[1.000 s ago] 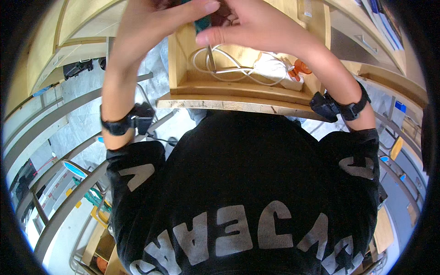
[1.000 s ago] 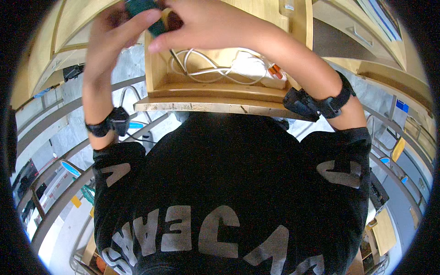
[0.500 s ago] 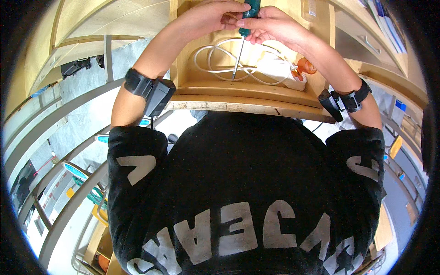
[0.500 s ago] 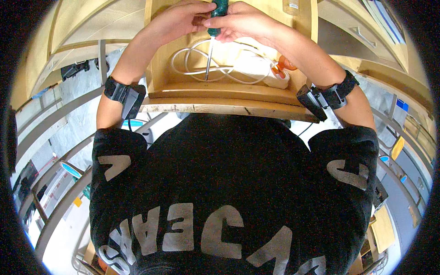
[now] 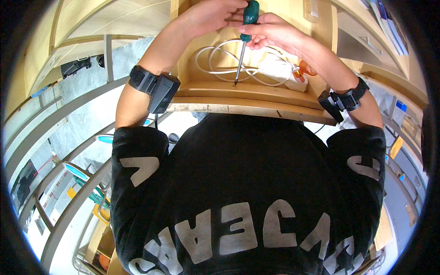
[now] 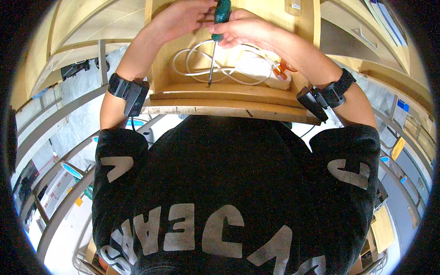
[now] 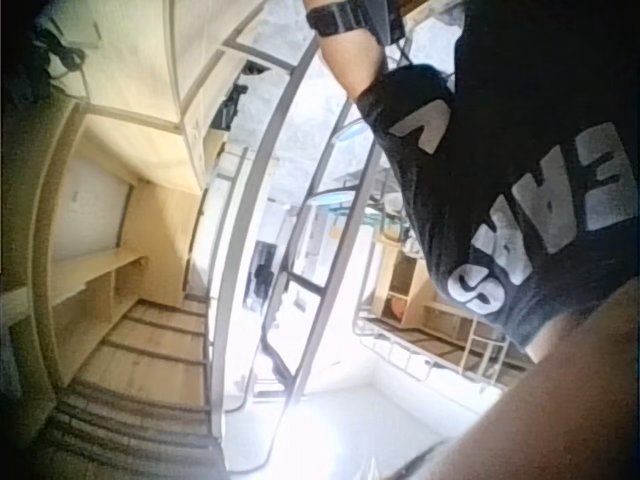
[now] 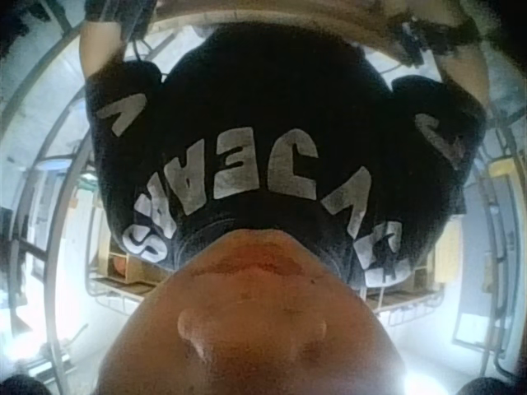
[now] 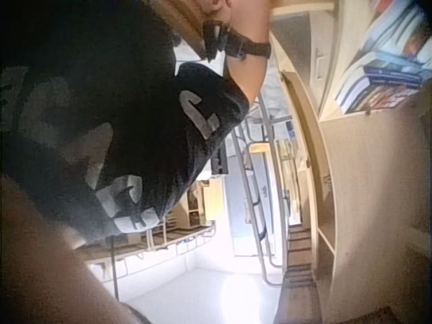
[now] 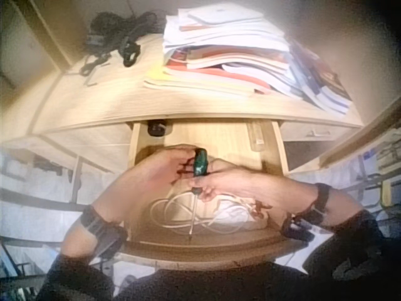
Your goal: The person clears papers and items from a desk drawer, uses a screwdriver to tighten a screw on the drawer's front panel, and then closes the drawer.
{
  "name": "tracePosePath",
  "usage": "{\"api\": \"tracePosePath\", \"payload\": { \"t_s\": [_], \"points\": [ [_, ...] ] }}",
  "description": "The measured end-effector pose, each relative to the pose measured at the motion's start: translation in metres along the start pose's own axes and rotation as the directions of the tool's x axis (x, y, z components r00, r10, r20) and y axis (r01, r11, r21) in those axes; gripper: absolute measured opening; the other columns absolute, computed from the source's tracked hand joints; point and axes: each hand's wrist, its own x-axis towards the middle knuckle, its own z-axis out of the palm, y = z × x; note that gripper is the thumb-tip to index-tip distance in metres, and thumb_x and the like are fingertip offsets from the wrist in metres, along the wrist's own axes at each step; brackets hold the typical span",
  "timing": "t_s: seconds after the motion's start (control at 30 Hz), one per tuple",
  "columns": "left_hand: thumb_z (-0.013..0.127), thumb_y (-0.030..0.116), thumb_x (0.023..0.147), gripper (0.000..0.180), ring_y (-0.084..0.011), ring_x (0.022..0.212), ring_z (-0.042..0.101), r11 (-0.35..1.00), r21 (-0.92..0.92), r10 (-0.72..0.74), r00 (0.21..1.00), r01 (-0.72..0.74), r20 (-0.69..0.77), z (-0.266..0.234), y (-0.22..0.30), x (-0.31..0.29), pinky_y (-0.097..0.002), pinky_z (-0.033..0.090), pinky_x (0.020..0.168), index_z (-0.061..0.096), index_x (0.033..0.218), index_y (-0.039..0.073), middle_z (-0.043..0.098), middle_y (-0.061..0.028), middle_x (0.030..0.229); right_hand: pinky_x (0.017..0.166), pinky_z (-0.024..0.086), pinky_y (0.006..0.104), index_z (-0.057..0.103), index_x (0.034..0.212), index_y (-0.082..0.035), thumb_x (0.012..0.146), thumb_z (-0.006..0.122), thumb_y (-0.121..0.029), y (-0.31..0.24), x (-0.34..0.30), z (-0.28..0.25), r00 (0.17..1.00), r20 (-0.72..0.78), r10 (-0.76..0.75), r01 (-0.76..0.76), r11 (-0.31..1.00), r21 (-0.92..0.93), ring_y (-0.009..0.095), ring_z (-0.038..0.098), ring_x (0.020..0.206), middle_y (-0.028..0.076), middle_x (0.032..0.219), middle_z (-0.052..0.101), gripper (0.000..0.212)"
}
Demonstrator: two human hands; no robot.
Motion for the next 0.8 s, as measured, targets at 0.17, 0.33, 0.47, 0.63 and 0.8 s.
{"api": "tracePosePath", "payload": {
  "t_s": [0.17,0.33,0.47,0.63,0.8],
  "points": [
    [0.053,0.008,0.094,0.033,-0.0210,0.100,0.058,0.998,0.046,0.038,0.993,-0.033,-0.109,0.000,-0.003,0.003,-0.0322,0.047,0.089,0.051,0.126,0.001,0.062,-0.0098,0.109,0.074,0.057,0.0251,0.064,0.095,0.003,0.085,0.072,-0.035,0.000,0.003,-0.003,0.999,0.031,0.016,-0.017,0.999,0.038,0.017,0.068,0.078,0.013,0.086,0.066,0.040],
    [0.053,0.005,0.094,0.033,-0.0204,0.099,0.059,0.997,0.073,0.049,0.990,-0.039,-0.134,0.003,-0.004,0.004,-0.0304,0.049,0.088,0.051,0.127,0.001,0.062,-0.0102,0.109,0.071,0.057,0.0240,0.064,0.092,0.002,0.084,0.073,-0.035,0.009,0.009,-0.005,1.000,0.009,0.029,-0.030,0.999,0.037,0.016,0.068,0.077,0.012,0.084,0.066,0.039],
    [0.049,0.003,0.096,0.034,-0.0190,0.096,0.058,0.994,0.105,0.050,0.991,-0.036,-0.127,-0.005,-0.011,0.010,-0.0293,0.049,0.086,0.048,0.130,0.002,0.060,-0.0104,0.110,0.068,0.057,0.0243,0.064,0.091,0.001,0.085,0.071,-0.033,0.001,0.016,0.000,0.991,0.009,0.133,-0.133,0.991,-0.008,0.015,0.067,0.073,0.011,0.080,0.065,0.036],
    [0.044,0.002,0.098,0.036,-0.0187,0.094,0.057,0.993,0.121,0.013,0.987,0.006,-0.157,-0.005,-0.011,0.008,-0.0288,0.048,0.084,0.045,0.134,0.003,0.059,-0.0114,0.111,0.067,0.058,0.0262,0.064,0.088,0.000,0.084,0.071,-0.031,-0.004,0.020,0.005,0.985,-0.007,0.173,-0.173,0.980,-0.097,0.017,0.066,0.071,0.011,0.075,0.064,0.033],
    [0.038,0.004,0.100,0.035,-0.0212,0.099,0.057,0.994,0.112,0.014,0.983,0.007,-0.184,-0.004,-0.009,0.009,-0.0295,0.047,0.087,0.045,0.134,0.001,0.058,-0.0140,0.115,0.077,0.057,0.0292,0.057,0.105,0.003,0.086,0.070,-0.031,0.010,0.024,-0.005,0.985,0.142,0.097,-0.110,0.990,0.088,0.021,0.067,0.079,0.014,0.082,0.065,0.041]
  ]
}}
